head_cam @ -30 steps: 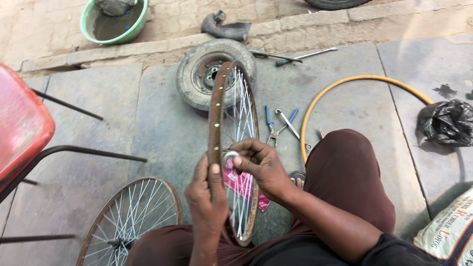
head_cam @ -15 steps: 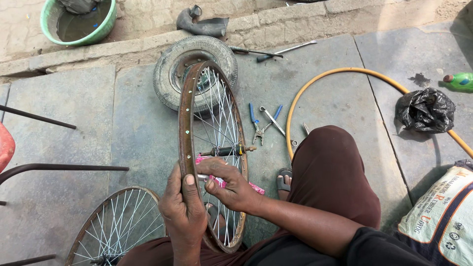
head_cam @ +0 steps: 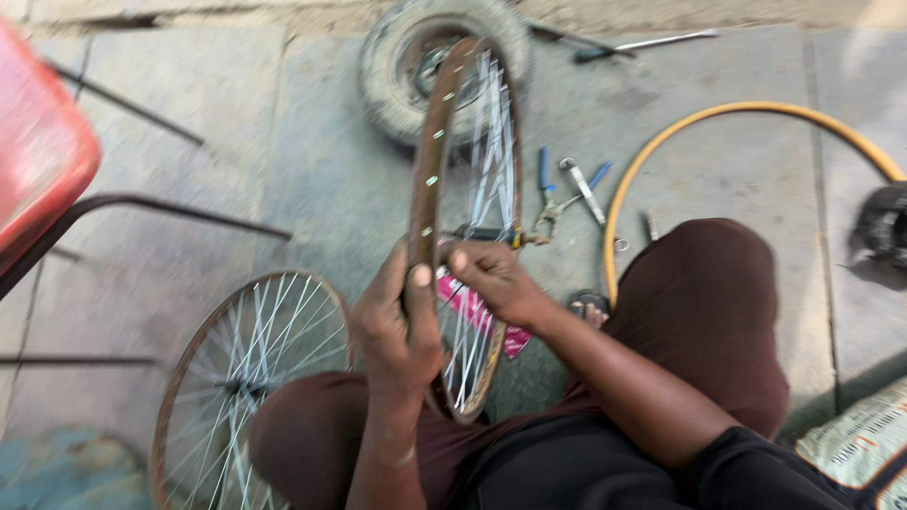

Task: The person is adjusting the spokes on a bicycle wheel rim by hand while sitting on the ground.

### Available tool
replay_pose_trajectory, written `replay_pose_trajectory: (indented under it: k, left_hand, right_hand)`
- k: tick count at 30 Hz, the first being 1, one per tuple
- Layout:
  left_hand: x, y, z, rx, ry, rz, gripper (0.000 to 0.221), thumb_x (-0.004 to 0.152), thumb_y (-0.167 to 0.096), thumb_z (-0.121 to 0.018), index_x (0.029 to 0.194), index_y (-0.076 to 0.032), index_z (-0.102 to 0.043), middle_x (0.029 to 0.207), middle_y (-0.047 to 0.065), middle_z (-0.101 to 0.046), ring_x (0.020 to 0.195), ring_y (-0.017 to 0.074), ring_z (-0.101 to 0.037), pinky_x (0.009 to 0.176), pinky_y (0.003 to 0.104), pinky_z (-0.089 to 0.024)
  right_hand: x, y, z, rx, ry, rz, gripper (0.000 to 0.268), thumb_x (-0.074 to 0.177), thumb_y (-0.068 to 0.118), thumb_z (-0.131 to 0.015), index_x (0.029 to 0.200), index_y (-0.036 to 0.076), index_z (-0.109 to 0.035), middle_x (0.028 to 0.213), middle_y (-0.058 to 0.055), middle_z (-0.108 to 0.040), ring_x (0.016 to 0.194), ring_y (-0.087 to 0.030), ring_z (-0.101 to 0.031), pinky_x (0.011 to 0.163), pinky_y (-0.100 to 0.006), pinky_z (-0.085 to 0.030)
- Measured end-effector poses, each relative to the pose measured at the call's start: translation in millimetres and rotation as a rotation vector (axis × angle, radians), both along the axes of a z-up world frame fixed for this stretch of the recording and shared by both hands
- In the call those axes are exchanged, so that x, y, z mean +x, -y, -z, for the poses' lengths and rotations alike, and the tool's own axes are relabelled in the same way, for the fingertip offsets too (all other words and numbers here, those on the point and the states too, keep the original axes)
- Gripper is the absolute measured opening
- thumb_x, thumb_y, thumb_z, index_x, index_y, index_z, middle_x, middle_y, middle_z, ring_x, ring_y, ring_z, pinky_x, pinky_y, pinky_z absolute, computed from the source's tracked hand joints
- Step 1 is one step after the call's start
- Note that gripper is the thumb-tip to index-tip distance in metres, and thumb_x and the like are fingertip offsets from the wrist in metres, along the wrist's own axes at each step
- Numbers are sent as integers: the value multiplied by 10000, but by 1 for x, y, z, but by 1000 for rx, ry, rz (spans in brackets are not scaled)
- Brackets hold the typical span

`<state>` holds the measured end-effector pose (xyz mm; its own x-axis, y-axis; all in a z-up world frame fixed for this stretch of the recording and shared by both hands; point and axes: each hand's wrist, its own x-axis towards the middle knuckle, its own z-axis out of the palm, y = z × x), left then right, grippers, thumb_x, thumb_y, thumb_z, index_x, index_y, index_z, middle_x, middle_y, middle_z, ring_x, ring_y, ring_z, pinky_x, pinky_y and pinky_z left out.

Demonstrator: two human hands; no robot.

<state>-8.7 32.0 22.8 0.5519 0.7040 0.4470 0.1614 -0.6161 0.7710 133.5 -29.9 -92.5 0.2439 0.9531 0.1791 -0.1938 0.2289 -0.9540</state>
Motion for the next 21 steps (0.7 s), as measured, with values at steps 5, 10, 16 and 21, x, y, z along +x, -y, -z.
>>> replay_pose_trajectory:
  k: [5,10,16,21]
  left_hand:
    - [-10,-4,10,-38,47,-9,360,1134,-224,-474,1369,11,-611,902,117,-674,804,212,-672,711,355,-517]
    - [-11,-9,14,-3,-21,-70,419,1096,-255,-442,1336,15,-655,849,100,-548,791,203,-530,709,356,-460]
    - [-14,-6,19,-22,10,-21,438,1093,-256,-420,1353,14,-646,910,75,-541,858,190,-500,782,360,-458]
    - [-12,-7,13,10,-33,-49,334,1056,-186,-529,1283,11,-675,851,73,-540,757,165,-494,645,341,-414]
  right_hand:
    - [-5,4,-6,31,165,80,411,1099,351,-557,1230,-13,-697,1117,-69,-741,1032,-136,-675,892,-300,-553]
    - [-9,-6,-8,54,192,139,431,1099,378,-575,1223,-11,-713,1019,-46,-671,964,-122,-611,852,-295,-513]
    - [-12,-6,8,-102,96,130,490,1069,460,-547,1186,24,-735,906,14,-633,879,-75,-547,793,-273,-486]
    - [-6,-2,2,109,11,4,486,1058,466,-646,1204,3,-679,1102,-48,-669,1051,-129,-606,937,-314,-508]
